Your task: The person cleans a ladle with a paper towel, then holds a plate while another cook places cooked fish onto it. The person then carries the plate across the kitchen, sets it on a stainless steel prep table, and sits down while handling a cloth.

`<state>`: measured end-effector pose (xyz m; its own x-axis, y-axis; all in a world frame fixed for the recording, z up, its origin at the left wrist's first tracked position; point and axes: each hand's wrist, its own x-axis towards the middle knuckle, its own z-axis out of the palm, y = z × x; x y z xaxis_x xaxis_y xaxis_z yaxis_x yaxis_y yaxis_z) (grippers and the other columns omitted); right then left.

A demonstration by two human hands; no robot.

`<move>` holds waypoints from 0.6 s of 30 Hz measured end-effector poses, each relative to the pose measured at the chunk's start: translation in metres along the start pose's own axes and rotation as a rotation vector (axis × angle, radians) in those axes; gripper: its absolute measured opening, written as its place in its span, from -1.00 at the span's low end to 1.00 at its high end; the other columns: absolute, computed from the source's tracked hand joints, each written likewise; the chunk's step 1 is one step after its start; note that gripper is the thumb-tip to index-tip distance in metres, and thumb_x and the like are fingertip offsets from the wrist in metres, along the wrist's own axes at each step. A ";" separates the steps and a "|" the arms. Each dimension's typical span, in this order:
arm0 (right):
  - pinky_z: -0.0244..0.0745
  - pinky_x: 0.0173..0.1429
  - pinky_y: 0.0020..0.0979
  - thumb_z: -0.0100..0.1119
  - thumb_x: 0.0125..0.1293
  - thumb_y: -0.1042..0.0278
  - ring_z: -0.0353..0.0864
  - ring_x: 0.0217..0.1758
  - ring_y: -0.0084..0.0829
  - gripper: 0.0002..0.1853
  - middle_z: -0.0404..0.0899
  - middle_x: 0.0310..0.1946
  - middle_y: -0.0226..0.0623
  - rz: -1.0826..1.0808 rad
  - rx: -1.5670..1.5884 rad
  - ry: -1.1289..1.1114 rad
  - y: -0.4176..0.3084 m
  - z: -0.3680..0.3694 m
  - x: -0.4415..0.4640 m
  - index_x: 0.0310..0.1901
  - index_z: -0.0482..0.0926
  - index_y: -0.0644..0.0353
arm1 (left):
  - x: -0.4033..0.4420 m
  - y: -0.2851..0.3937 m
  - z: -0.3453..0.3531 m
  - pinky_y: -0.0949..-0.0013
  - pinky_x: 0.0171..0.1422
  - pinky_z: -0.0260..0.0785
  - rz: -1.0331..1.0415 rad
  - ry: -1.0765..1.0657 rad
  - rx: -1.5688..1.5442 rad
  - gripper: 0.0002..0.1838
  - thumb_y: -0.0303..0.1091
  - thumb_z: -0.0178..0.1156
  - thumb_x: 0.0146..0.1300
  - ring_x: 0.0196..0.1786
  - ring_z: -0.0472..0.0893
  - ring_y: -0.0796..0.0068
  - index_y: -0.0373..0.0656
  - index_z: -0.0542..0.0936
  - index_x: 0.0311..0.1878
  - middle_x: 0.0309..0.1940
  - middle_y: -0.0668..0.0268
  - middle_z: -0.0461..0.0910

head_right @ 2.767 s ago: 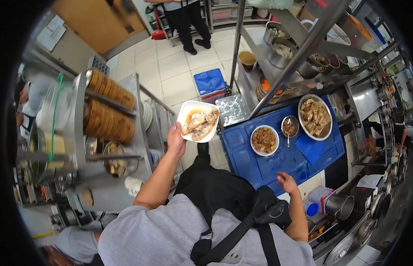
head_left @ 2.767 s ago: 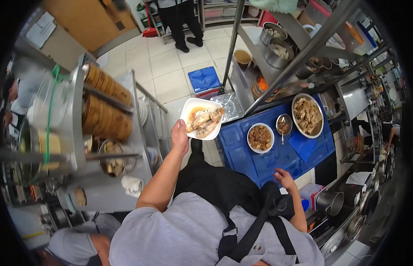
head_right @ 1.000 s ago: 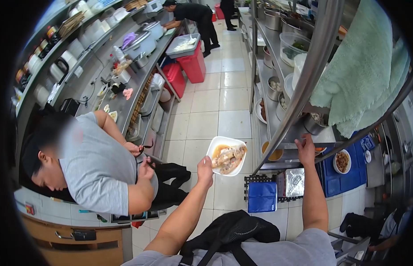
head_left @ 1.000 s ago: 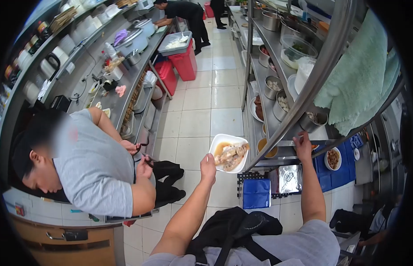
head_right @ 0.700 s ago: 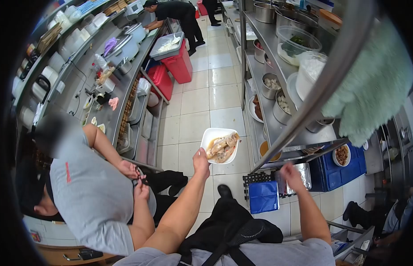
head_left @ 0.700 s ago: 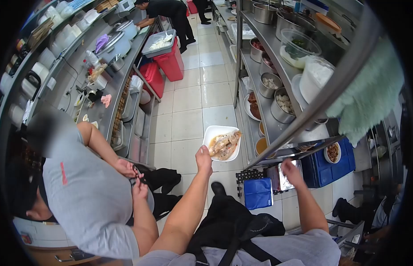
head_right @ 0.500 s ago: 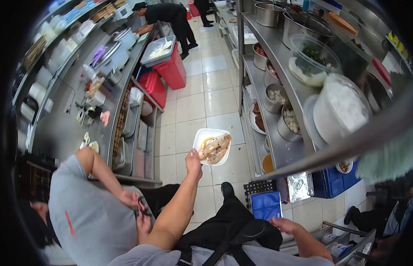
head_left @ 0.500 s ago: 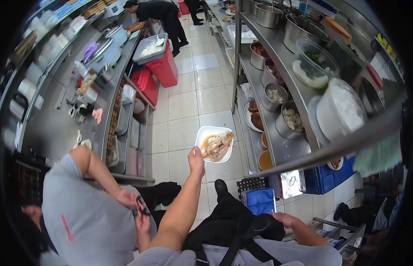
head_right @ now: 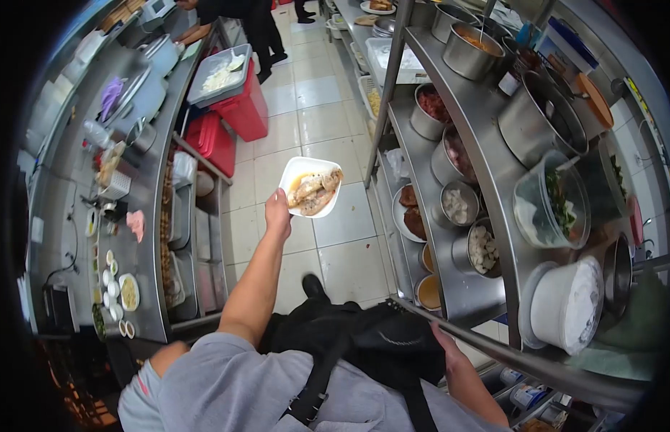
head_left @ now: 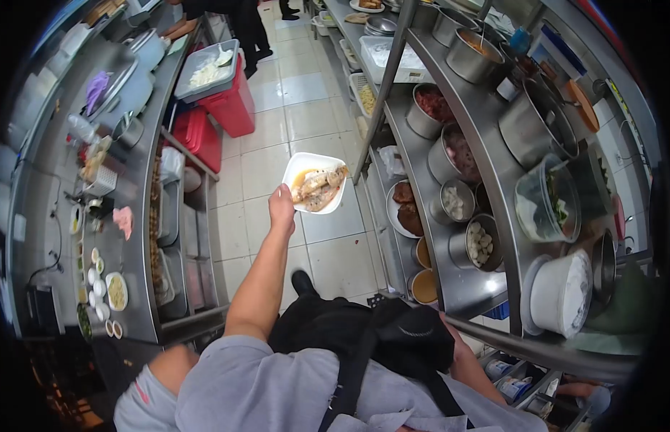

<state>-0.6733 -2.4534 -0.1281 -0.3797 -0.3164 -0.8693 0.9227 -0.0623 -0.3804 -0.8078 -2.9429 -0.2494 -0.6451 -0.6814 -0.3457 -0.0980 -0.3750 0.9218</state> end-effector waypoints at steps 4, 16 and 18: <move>0.22 0.50 -0.32 -0.07 0.52 -0.22 0.37 0.42 -0.36 -0.29 0.40 0.34 -0.23 -0.225 -0.244 -0.417 -0.087 0.125 0.043 0.42 0.30 0.24 | 0.080 0.034 0.021 0.22 0.04 0.54 -0.091 -0.212 0.097 -0.52 -0.10 -0.19 0.62 -0.07 0.65 0.36 -0.35 0.49 0.19 -0.03 0.15 0.63; 0.17 0.52 -0.28 -0.13 0.56 -0.15 0.35 0.45 -0.23 -0.34 0.40 0.36 -0.13 -0.634 -0.967 -0.775 -0.292 0.355 0.188 0.48 0.28 0.16 | 0.303 0.146 0.056 0.35 -0.24 0.52 -0.078 -0.428 0.255 -0.56 -0.13 -0.11 0.61 -0.26 0.63 0.48 -0.38 0.53 0.12 -0.20 0.23 0.65; 0.21 0.49 -0.25 -0.14 0.56 -0.11 0.38 0.43 -0.17 -0.39 0.44 0.33 -0.09 -0.671 -1.004 -0.768 -0.325 0.374 0.213 0.45 0.33 0.11 | 0.344 0.167 0.059 0.32 -0.18 0.54 -0.119 -0.482 0.323 -0.56 -0.13 -0.10 0.60 -0.23 0.66 0.45 -0.38 0.54 0.10 -0.19 0.20 0.65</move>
<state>-1.0293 -2.8542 -0.0712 -0.2890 -0.9405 -0.1787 0.0262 0.1788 -0.9835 -1.0914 -3.2028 -0.2043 -0.8796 -0.2552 -0.4015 -0.3682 -0.1693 0.9142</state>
